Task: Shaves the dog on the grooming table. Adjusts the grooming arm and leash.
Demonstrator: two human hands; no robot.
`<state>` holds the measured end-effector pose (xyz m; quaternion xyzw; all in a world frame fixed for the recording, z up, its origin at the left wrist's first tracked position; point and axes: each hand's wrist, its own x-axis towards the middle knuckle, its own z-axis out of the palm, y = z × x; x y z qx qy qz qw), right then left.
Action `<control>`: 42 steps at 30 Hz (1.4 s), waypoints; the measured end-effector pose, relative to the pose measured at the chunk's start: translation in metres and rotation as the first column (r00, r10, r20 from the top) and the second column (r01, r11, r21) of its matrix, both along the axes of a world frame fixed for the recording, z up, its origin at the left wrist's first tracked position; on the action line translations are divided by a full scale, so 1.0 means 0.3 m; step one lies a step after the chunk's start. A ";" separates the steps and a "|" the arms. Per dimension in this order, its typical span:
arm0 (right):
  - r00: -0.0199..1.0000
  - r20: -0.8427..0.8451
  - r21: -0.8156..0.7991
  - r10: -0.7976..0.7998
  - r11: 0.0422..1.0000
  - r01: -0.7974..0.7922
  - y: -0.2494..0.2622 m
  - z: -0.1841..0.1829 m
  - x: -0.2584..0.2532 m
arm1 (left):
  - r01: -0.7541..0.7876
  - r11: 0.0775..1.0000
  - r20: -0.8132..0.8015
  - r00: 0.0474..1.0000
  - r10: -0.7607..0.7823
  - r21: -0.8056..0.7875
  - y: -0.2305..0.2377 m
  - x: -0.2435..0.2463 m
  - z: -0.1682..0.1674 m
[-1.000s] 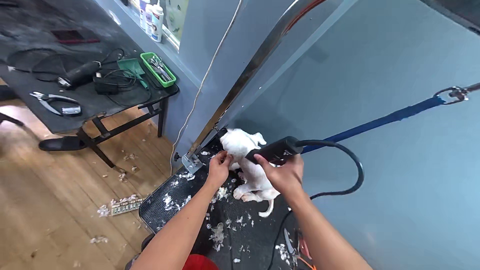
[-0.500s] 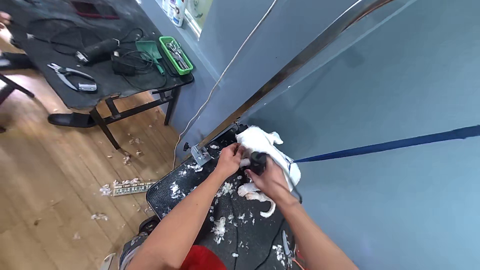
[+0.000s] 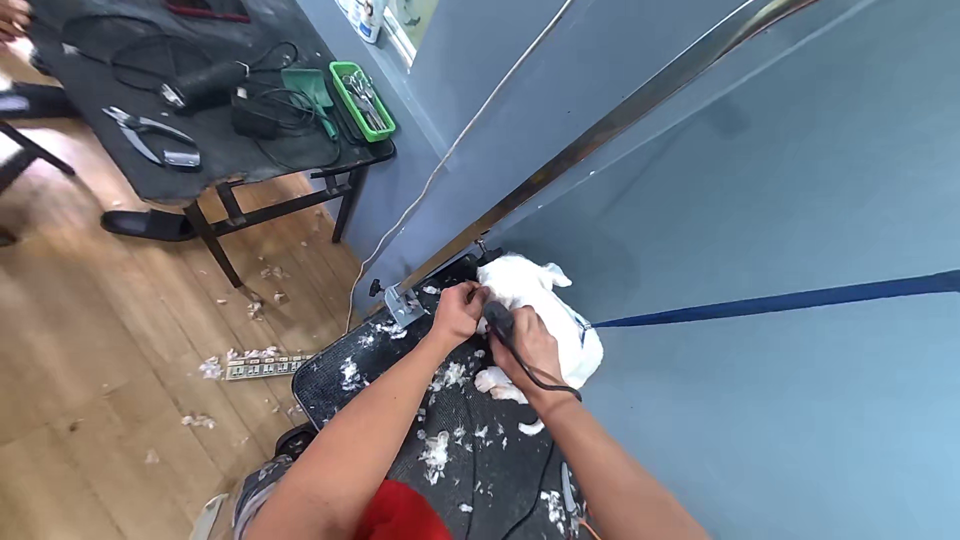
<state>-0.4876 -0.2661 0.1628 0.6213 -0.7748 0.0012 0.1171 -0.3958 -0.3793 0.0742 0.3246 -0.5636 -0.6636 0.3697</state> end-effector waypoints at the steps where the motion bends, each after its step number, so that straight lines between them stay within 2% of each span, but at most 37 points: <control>1: 0.999 0.013 0.109 -0.045 0.993 0.043 -0.001 0.007 0.002 | -0.003 1.000 -0.002 1.000 0.003 -0.013 -0.001 -0.003 -0.003; 3: 0.968 0.142 0.305 -0.209 0.939 0.158 -0.017 0.092 0.005 | 0.003 1.000 0.023 1.000 -0.003 0.001 -0.004 0.001 0.008; 4: 0.943 0.220 0.311 -0.248 0.935 0.173 -0.024 0.149 -0.002 | 0.017 1.000 0.049 0.999 -0.018 0.013 -0.011 0.007 0.014; 5: 0.927 0.298 0.243 -0.230 0.957 0.159 -0.025 0.204 -0.009 | 0.029 0.999 0.062 0.998 -0.029 0.014 -0.018 0.012 0.014; 7: 0.919 0.383 0.001 -0.090 0.995 0.097 -0.031 0.288 -0.014 | 0.036 0.999 0.049 0.998 -0.035 -0.012 -0.026 0.015 -0.002; 8: 0.926 0.376 -0.091 -0.003 0.995 0.040 -0.045 0.316 -0.017 | 0.034 0.999 0.043 0.998 -0.034 -0.017 -0.030 0.014 -0.009; 10: 0.941 0.319 -0.110 0.114 0.990 -0.083 -0.084 0.348 -0.029 | 0.033 0.999 0.054 0.998 -0.032 -0.011 -0.030 0.010 -0.014; 13: 0.959 0.223 0.063 0.174 0.979 -0.192 -0.158 0.344 -0.022 | 0.026 0.999 0.050 0.998 -0.025 -0.020 -0.038 -0.005 -0.023; 17: 0.914 0.159 0.290 0.374 0.867 -0.405 -0.236 0.325 0.025 | 0.043 0.999 -0.005 0.999 -0.043 -0.034 -0.056 -0.004 -0.027; 20: 0.917 0.123 0.475 0.380 0.789 -0.391 -0.285 0.315 0.058 | 0.084 0.994 0.017 0.996 -0.083 -0.068 -0.082 0.005 -0.030; 24: 0.902 0.082 0.545 0.424 0.738 -0.397 -0.312 0.318 0.092 | 0.138 0.986 0.033 0.990 -0.135 -0.097 -0.106 0.025 -0.012; 27: 0.900 0.062 0.538 0.432 0.744 -0.395 -0.311 0.339 0.103 | 0.132 0.987 -0.092 0.986 -0.140 -0.088 -0.130 -0.008 -0.042; 29: 0.879 0.054 0.460 0.474 0.769 -0.443 -0.305 0.350 0.072 | 0.165 0.985 -0.160 0.972 -0.171 -0.048 -0.142 -0.034 -0.072; 31: 0.855 0.100 0.352 0.509 0.785 -0.509 -0.299 0.374 0.039 | 0.181 0.983 -0.188 0.965 -0.184 -0.029 -0.153 -0.057 -0.105; 34: 0.802 0.181 0.251 0.569 0.762 -0.597 -0.294 0.400 0.009 | 0.159 0.987 -0.181 0.971 -0.159 -0.012 -0.133 -0.039 -0.124; 39: 0.812 0.129 0.338 0.570 0.744 -0.576 -0.290 0.383 0.020 | 0.098 0.988 -0.103 0.988 -0.111 -0.120 -0.138 -0.027 -0.144; 42: 0.805 0.070 0.345 0.589 0.743 -0.574 -0.298 0.371 0.037 | 0.091 0.981 -0.119 0.987 -0.112 -0.170 -0.160 -0.046 -0.155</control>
